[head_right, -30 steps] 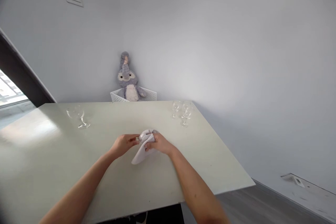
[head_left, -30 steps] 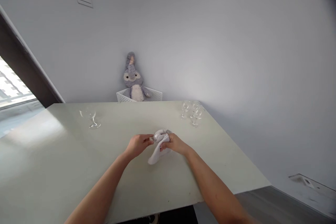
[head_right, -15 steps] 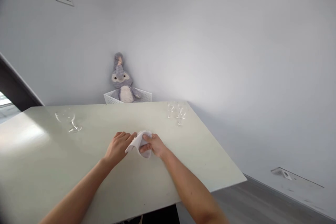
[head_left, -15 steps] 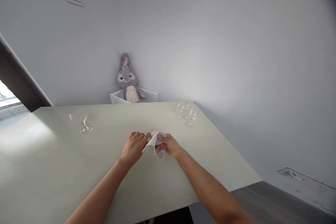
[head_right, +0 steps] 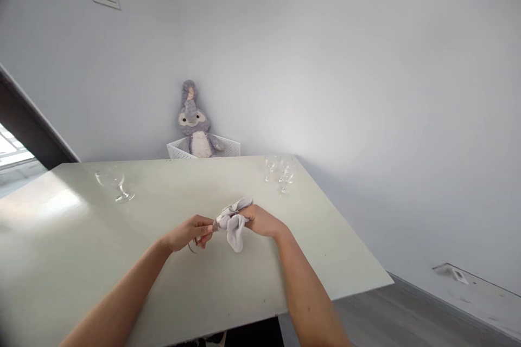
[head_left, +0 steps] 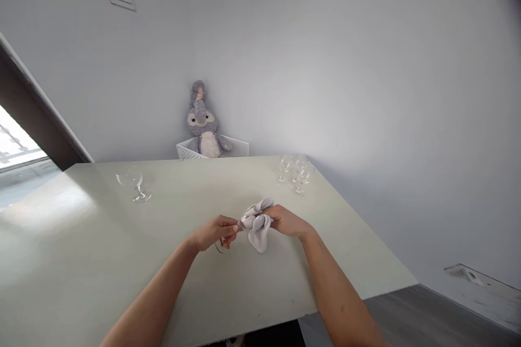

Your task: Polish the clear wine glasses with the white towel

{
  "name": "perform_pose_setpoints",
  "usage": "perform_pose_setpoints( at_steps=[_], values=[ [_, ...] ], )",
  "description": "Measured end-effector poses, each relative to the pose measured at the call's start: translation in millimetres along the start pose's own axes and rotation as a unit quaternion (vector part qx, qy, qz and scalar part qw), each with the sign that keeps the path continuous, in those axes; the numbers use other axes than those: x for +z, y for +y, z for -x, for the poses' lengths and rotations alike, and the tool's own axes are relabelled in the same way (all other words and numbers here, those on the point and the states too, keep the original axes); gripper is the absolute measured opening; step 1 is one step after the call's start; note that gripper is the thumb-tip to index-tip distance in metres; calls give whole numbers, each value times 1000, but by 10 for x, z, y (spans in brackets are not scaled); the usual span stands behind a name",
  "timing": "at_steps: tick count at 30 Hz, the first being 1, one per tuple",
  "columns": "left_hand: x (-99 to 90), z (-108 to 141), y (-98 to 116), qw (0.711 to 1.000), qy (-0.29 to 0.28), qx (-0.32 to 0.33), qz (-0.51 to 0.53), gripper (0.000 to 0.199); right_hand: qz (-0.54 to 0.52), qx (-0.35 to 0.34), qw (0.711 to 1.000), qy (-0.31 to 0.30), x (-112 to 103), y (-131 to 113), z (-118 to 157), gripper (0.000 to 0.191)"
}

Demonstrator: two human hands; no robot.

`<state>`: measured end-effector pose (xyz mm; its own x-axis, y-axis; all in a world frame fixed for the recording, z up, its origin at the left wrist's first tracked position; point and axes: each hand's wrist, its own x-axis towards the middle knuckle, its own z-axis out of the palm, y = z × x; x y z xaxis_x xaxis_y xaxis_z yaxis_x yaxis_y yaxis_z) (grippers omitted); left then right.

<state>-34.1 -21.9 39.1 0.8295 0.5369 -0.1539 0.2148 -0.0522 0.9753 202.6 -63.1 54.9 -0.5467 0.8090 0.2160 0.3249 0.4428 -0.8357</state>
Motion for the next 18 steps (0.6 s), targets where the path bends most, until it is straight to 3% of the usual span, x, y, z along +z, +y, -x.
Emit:
perform_pose_setpoints(
  at_steps=[1,3,5,6,7,9,11,12,15,18],
  values=[
    [-15,-1,-12,1000,12,-5,18,38,14,0,999,33,-10,50,0,20],
    [-68,-7,-53,997,60,-13,49,36,59,-6,984,167,-7,156,-14,22],
    [-139,-21,-113,987,145,-18,65,36,134,-22,936,326,44,221,-45,28],
    [-175,-32,-147,978,198,-22,60,37,181,-37,912,367,94,225,-66,30],
    [-203,-46,-182,967,248,-26,41,38,232,-53,898,369,160,210,-90,31],
    [-222,-76,-240,950,304,-42,-58,36,329,-83,898,281,325,140,-148,38],
    [-174,-103,-266,929,305,-60,-202,30,399,-99,893,182,493,62,-209,50],
    [-128,-113,-264,915,296,-61,-266,27,420,-98,888,162,559,37,-238,51],
    [53,-126,-215,878,270,-21,-394,24,392,-58,897,197,625,49,-294,34],
    [198,-129,-160,865,247,20,-437,23,199,21,935,292,517,163,-311,31]
  ],
)
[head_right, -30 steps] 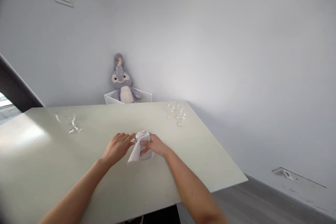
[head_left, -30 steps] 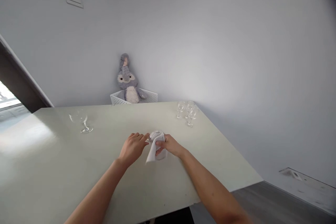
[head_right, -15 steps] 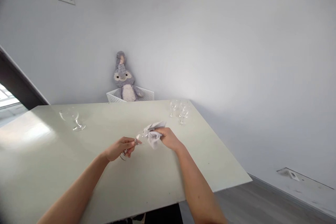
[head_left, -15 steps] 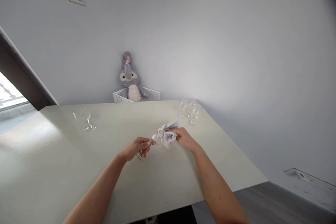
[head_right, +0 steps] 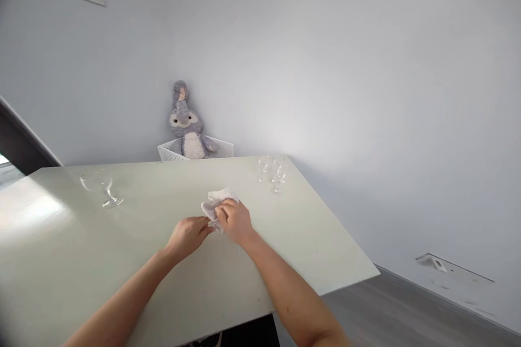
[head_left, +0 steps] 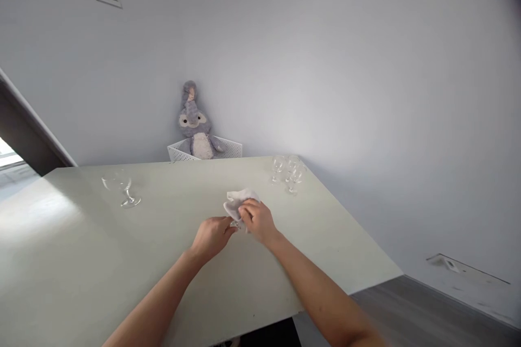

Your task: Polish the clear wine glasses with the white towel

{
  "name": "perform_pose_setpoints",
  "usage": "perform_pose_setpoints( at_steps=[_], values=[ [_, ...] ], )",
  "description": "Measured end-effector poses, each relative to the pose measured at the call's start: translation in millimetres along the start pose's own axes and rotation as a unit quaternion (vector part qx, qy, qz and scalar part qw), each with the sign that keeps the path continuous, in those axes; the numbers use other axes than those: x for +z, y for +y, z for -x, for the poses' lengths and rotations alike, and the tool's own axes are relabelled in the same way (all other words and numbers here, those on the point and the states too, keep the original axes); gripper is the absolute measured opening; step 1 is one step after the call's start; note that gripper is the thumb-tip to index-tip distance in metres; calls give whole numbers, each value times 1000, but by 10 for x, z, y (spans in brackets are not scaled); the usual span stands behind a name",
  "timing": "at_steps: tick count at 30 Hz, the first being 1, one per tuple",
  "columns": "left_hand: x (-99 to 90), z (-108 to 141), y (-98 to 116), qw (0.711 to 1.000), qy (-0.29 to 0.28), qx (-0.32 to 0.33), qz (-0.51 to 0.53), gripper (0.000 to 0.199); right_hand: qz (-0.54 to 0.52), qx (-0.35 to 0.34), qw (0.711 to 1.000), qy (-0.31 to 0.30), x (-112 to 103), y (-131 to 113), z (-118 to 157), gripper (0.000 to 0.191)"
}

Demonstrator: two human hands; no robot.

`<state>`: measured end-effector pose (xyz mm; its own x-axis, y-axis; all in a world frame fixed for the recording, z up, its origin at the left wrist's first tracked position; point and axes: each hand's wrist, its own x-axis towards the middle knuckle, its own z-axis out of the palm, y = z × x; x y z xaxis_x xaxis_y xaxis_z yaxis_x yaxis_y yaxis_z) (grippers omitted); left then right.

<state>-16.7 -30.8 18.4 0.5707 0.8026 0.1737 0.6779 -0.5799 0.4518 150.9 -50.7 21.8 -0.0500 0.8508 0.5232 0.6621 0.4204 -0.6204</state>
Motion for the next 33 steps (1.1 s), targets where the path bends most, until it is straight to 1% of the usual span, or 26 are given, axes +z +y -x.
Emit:
perform_pose_setpoints(
  at_steps=[1,2,3,4,5,6,7,8,9,10,12,13,14,16,18,19,22,24,26,28,30,32,33],
  values=[
    [11,7,30,1000,3,0,12,24,-85,66,994,18,-19,60,-26,34],
    [25,10,52,999,8,-4,31,25,-177,138,974,38,-35,117,-52,36],
    [42,10,68,998,14,-13,54,28,-269,211,938,57,-45,166,-75,37],
    [60,7,82,997,19,-24,77,29,-355,277,889,76,-46,204,-94,35],
    [79,5,94,994,25,-36,99,29,-430,332,834,94,-39,230,-108,32],
    [98,2,106,991,30,-47,121,29,-490,371,781,110,-23,243,-119,27],
    [116,0,118,988,36,-56,142,28,-536,392,738,123,0,246,-126,23],
    [134,0,130,984,40,-62,163,28,-572,398,706,129,31,241,-129,21],
    [152,1,141,980,43,-65,182,27,-598,395,685,133,68,230,-128,21],
    [170,2,150,976,48,-67,200,26,-616,389,671,135,110,215,-124,21],
    [206,1,162,969,61,-76,229,24,-636,385,657,127,204,179,-103,21],
    [222,0,164,965,71,-83,240,22,-639,385,655,122,251,156,-86,20],
    [236,-2,162,960,84,-91,250,20,-639,383,657,115,297,128,-63,18],
    [247,-6,148,952,117,-101,263,16,-633,361,677,103,374,57,-6,16],
    [231,-5,118,951,156,-89,252,18,-619,324,710,87,431,-31,60,20],
    [212,-2,97,953,175,-77,236,20,-610,304,728,69,454,-75,92,25],
    [137,12,31,965,217,-37,142,24,-578,247,778,1,523,-156,164,31],
    [94,13,4,971,227,-18,67,28,-556,226,799,-19,566,-141,183,31],
    [72,-1,2,978,207,3,27,29,-530,231,816,-9,583,-77,178,32],
    [71,-29,14,985,163,14,58,26,-485,250,838,13,554,6,161,34],
    [78,-63,22,980,124,-8,157,26,-405,258,876,29,482,68,147,32],
    [75,-88,19,951,102,-49,287,29,-290,230,929,23,390,89,142,28],
    [66,-94,14,932,95,-64,345,33,-224,198,954,13,347,84,144,26]
  ],
)
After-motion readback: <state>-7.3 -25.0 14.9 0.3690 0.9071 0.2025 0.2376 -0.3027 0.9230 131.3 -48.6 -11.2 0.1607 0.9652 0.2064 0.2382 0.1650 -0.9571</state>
